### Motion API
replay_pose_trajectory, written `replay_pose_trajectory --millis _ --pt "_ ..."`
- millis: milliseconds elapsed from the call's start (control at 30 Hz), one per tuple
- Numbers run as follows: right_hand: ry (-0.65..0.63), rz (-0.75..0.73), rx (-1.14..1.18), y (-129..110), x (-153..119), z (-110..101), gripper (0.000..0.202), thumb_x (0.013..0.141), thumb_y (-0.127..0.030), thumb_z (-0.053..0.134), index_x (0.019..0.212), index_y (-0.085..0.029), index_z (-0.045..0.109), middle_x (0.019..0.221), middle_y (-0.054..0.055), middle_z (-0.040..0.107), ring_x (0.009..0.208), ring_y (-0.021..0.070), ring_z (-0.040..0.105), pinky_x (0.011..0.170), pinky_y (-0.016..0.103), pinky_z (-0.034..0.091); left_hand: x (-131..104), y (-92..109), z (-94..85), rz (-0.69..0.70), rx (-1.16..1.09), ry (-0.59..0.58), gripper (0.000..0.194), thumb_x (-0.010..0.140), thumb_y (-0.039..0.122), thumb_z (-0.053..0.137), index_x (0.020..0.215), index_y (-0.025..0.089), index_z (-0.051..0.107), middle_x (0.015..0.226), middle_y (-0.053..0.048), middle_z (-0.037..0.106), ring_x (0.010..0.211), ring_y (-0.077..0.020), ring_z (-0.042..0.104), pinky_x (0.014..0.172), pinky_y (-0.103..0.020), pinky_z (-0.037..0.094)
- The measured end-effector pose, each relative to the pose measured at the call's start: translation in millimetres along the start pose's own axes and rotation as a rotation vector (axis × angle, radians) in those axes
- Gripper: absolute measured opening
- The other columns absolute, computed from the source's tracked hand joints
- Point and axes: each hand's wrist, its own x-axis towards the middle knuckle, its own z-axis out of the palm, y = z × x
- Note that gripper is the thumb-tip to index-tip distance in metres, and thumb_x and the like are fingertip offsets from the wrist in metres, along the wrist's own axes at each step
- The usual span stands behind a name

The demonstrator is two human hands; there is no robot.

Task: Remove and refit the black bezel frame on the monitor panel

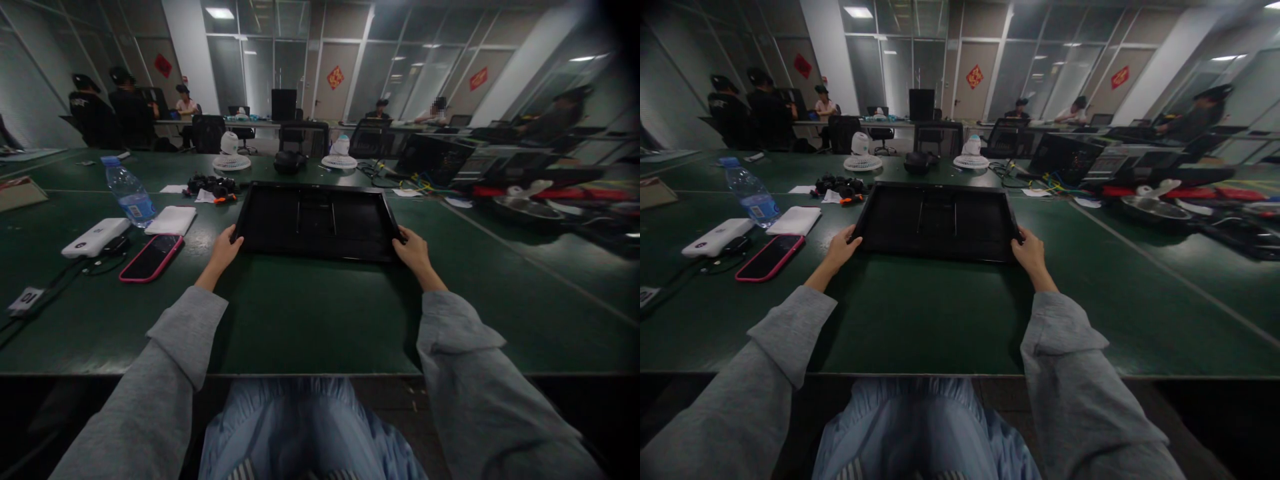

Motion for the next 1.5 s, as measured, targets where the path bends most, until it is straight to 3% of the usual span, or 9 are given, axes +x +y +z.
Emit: replay_pose_trajectory --millis 167,367,767,933,1167,1267,1367,1500 --pt "-0.015 -0.047 0.099 6.5 2.3 7.2 0.060 0.088 -0.018 0.060 0.147 -0.013 0.064 0.137 0.015 0.072 0.132 0.0315 0.067 0.118 0.050 0.049 -3.6 6.5 -8.8 -0.088 0.078 0.046 0.050 0.095 0.021 0.065 0.144 0.010 0.065 0.142 -0.020 0.069 0.125 -0.0281 0.071 0.110 -0.041 0.054" --pt "-0.020 -0.088 0.035 -1.3 -1.4 17.9 0.060 0.092 -0.023 0.057 0.151 -0.011 0.061 0.144 0.019 0.067 0.136 0.0337 0.063 0.120 0.054 0.045 -9.0 4.3 -18.9 -0.050 0.289 0.070 0.039 0.101 0.032 0.061 0.132 0.013 0.073 0.129 -0.017 0.076 0.121 -0.0301 0.072 0.109 -0.041 0.051" --pt "-0.020 0.064 -0.149 -27.5 -16.7 11.1 0.060 0.100 -0.033 0.051 0.159 -0.019 0.056 0.135 0.018 0.072 0.126 0.0359 0.068 0.111 0.056 0.051 -12.5 8.6 -21.0 0.024 0.515 0.001 0.036 0.103 0.029 0.053 0.132 0.013 0.067 0.131 -0.019 0.073 0.122 -0.0308 0.068 0.107 -0.041 0.050" --pt "-0.055 0.011 -0.166 -28.5 -12.7 10.8 0.063 0.100 -0.031 0.049 0.161 -0.016 0.053 0.141 0.019 0.069 0.130 0.0376 0.065 0.114 0.058 0.048 -14.4 9.3 -18.6 -0.053 0.469 0.013 0.038 0.105 0.032 0.053 0.136 0.014 0.062 0.133 -0.019 0.072 0.127 -0.0321 0.067 0.107 -0.044 0.050" --pt "-0.021 -0.039 0.088 -11.0 -0.8 20.1 0.063 0.090 -0.029 0.055 0.152 -0.020 0.060 0.137 0.012 0.072 0.138 0.0330 0.061 0.120 0.055 0.045 -12.2 3.4 -17.8 -0.089 0.292 -0.003 0.040 0.103 0.034 0.058 0.136 0.013 0.060 0.134 -0.022 0.072 0.128 -0.0328 0.068 0.108 -0.045 0.050" --pt "-0.043 -0.020 0.101 -6.0 0.6 18.8 0.063 0.087 -0.028 0.058 0.149 -0.019 0.061 0.126 0.013 0.075 0.126 0.0317 0.067 0.117 0.053 0.048 -10.7 2.0 -18.9 -0.089 0.247 0.017 0.036 0.102 0.033 0.059 0.132 0.015 0.063 0.133 -0.020 0.073 0.127 -0.0310 0.068 0.109 -0.042 0.050" --pt "-0.119 0.022 0.137 -1.5 2.8 13.8 0.062 0.084 -0.029 0.061 0.145 -0.018 0.060 0.102 0.008 0.078 0.100 0.0280 0.074 0.104 0.051 0.056 -7.6 0.0 -21.0 -0.134 0.227 0.018 0.034 0.099 0.030 0.061 0.131 0.016 0.063 0.134 -0.019 0.073 0.127 -0.0293 0.069 0.108 -0.040 0.051" --pt "-0.201 0.097 0.231 -0.6 5.4 5.0 0.041 0.084 -0.034 0.067 0.122 -0.019 0.067 0.092 0.007 0.077 0.084 0.0239 0.073 0.089 0.043 0.062 -5.1 -2.9 -24.5 -0.165 0.276 0.034 0.035 0.100 0.036 0.062 0.128 0.016 0.064 0.131 -0.019 0.073 0.125 -0.0305 0.069 0.106 -0.041 0.051"
